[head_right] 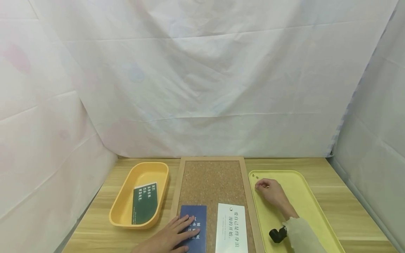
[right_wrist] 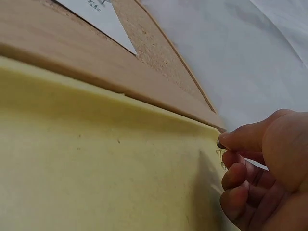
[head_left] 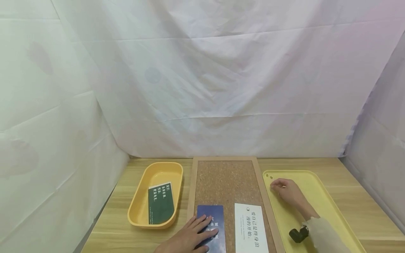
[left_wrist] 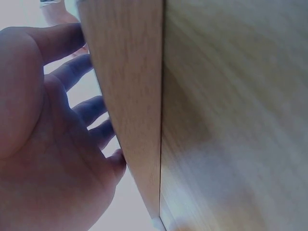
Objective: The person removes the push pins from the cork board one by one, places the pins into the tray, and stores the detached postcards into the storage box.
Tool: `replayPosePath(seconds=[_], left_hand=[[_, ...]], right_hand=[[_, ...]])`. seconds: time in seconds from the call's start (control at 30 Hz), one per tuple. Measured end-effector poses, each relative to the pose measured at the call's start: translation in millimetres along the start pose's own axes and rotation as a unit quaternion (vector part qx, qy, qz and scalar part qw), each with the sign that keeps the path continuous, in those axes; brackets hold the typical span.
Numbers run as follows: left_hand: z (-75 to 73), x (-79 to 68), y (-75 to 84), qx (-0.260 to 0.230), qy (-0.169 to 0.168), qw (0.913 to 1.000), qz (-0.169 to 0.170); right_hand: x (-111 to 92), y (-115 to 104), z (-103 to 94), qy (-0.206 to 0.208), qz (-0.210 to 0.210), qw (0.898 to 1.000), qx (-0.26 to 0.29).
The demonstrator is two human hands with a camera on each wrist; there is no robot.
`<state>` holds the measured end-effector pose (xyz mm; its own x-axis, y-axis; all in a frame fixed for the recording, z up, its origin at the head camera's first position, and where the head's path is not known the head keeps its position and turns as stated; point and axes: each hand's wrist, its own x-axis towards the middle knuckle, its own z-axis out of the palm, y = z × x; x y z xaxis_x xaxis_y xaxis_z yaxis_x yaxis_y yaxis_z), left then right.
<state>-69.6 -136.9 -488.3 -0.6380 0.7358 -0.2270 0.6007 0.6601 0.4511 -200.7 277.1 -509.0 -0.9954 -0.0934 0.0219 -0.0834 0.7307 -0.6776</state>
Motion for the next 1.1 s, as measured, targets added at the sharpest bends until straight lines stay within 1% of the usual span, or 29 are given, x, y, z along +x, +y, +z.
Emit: replayPosePath(seconds=[0.1,0.17,0.3,0.53,0.63,0.87,1.1], left_hand=[[-0.5,0.0,0.2,0.006,0.002,1.0000,0.003],[-0.5,0.1,-0.4,-0.003,-0.001,1.0000,0.001],[-0.3,0.5,-1.3,-0.004,0.002,1.0000,0.002],[-2.0,-0.4,1.1,0.017,0.011,0.9998,0.007],[-2.3,-0.2,1.6,0.015,0.008,0.9998,0.004],[-1.9,0.0,2.7,-0.031,-0.022,0.9989,-0.028],[-3.4,-1.0,4.3,-0.027,-0.022,0.9991,-0.025]], right_hand=[[1,1,-0.1,0.003,0.000,1.000,-0.002],[1,2,-0.4,0.002,-0.004,1.000,-0.004],[2,3,-1.1,0.003,-0.006,1.000,-0.006],[5,7,-1.1,-0.001,0.011,1.000,-0.003],[6,8,0.1,-0.001,0.021,1.000,-0.004],[5,8,2.0,0.002,0.027,1.000,-0.001],[5,11,3.6,0.002,0.033,0.999,0.003]])
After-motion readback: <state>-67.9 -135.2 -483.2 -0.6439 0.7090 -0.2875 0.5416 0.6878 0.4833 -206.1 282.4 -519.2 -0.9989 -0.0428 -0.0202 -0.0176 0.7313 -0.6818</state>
